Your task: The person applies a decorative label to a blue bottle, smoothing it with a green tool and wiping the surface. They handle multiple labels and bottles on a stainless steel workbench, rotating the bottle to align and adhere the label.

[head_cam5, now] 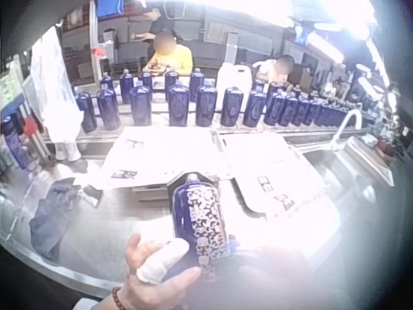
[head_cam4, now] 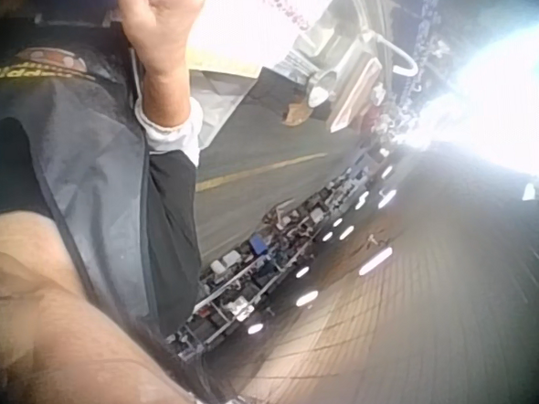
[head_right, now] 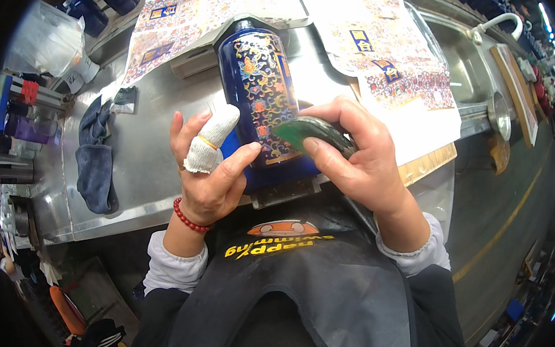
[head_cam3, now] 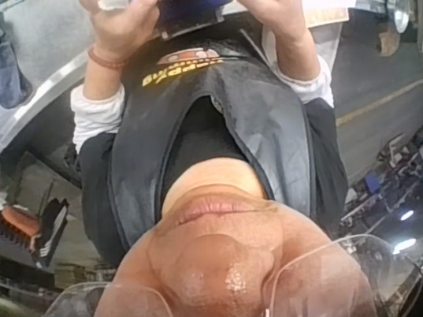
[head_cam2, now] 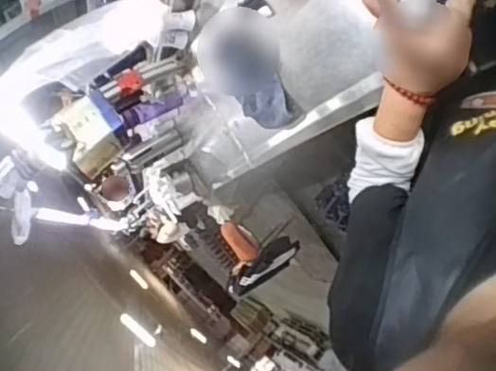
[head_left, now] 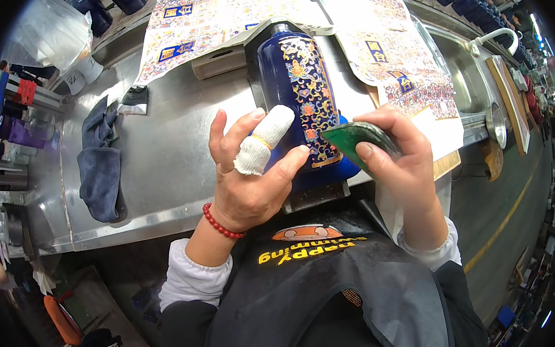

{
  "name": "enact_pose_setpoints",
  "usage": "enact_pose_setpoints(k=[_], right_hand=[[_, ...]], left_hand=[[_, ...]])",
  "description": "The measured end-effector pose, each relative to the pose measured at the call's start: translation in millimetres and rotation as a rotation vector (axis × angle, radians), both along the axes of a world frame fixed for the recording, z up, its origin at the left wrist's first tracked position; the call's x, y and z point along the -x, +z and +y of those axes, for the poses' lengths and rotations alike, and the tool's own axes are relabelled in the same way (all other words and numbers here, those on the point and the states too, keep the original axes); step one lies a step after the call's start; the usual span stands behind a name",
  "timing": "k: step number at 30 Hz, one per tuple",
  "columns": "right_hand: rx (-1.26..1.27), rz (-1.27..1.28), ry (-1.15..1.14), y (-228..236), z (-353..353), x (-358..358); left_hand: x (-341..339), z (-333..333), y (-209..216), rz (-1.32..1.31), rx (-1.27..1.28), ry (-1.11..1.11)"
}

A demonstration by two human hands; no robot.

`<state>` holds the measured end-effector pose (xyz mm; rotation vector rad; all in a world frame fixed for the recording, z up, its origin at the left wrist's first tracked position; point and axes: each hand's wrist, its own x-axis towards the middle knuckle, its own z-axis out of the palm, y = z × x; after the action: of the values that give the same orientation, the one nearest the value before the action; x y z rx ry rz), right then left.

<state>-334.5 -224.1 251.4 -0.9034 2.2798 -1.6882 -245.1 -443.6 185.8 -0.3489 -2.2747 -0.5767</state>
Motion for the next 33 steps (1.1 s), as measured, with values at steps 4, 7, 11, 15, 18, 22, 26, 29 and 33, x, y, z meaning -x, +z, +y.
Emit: enact_pose_setpoints(k=[4, 7, 11, 15, 18, 22, 26, 29, 33], right_hand=[[-0.168, 0.604, 0.037, 3, -6, 0], [-0.194, 0.767, 0.294, 6, -3, -2], [-0.038, 0.648, 0.242, 2, 1, 1], [-0.047, 0.634, 0.106, -6, 5, 3], [-0.044, 0.559, 0.08, -11, 8, 2], [-0.034, 0.567, 0.044, -14, 10, 5], [-0.045, 0.66, 0.048, -17, 4, 6], [-0.083, 0.871, 0.147, -16, 0, 2], [-0.022, 0.714, 0.323, -14, 7, -1]], left_hand=[[-3, -2, -5, 0.018, -0.035, 0.009], [-2, -1, -6, -0.015, -0.168, 0.045], [3, 11, -3, -0.041, -0.431, 0.018], [12, 27, 0, -0.212, -0.521, 0.051], [16, 28, -1, -0.268, -0.581, 0.062], [17, 24, -7, -0.29, -0.751, -0.043], [18, 22, -16, -0.297, -0.927, -0.124], [16, 23, -21, -0.284, -1.023, -0.151], [6, 25, -21, -0.314, -1.121, -0.162]])
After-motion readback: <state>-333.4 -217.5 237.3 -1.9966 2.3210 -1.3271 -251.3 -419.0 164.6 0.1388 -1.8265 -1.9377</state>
